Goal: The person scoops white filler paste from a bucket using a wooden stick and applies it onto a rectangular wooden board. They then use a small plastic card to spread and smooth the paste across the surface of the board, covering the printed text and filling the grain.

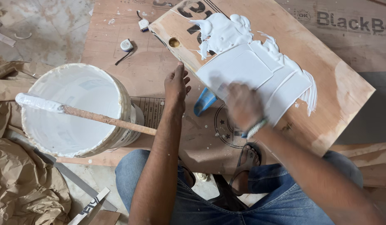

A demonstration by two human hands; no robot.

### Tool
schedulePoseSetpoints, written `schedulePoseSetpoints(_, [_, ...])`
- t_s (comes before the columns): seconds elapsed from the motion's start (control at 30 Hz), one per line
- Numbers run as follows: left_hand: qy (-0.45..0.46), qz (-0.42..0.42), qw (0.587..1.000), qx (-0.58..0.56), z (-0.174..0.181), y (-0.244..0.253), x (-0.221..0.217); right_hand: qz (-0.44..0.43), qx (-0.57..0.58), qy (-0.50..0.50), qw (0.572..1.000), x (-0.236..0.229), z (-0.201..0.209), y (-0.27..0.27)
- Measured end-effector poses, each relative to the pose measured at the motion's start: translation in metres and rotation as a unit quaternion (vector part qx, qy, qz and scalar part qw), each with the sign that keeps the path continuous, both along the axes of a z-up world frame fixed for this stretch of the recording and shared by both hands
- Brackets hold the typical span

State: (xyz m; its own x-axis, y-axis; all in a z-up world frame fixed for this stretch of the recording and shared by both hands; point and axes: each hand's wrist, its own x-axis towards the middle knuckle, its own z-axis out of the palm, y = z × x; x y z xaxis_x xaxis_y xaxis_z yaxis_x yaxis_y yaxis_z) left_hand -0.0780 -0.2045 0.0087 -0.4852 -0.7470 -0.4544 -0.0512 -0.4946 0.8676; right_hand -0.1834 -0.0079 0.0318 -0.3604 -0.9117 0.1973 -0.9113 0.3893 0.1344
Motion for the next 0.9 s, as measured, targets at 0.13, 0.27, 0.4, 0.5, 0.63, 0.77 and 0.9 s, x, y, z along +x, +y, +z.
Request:
schedulePoseSetpoints(0.13, [0.026,-0.049,0.997,0.054,-0.024,-0.003,-0.015,0.136,-0.088,-0.007,0.987,0.048,0.018,0.047])
schedulePoseSetpoints(0.27, [0.037,-0.059,0.995,0.067,-0.047,-0.01,-0.043,-0.039,-0.035,-0.001,0.999,-0.058,0.045,0.033])
schedulePoseSetpoints(0.4, [0.023,-0.057,0.997,0.039,-0.044,-0.026,-0.056,-0.006,-0.075,0.027,0.997,-0.078,0.029,0.027])
schedulePoseSetpoints(0.5, [0.0,-0.07,0.997,0.019,-0.025,-0.036,-0.055,0.049,-0.015,-0.097,0.994,-0.017,0.008,0.037])
schedulePoseSetpoints(0.63, [-0.01,-0.102,0.994,0.05,-0.002,-0.028,-0.044,0.142,-0.048,0.017,0.989,0.066,0.026,0.081])
schedulePoseSetpoints(0.77, [-0.029,-0.142,0.986,0.079,-0.003,0.007,-0.03,0.009,0.024,-0.053,0.998,-0.023,0.046,0.062])
schedulePoseSetpoints(0.9, [0.025,-0.141,0.987,0.069,-0.015,0.022,-0.024,0.012,-0.095,0.053,0.994,-0.076,0.045,0.049])
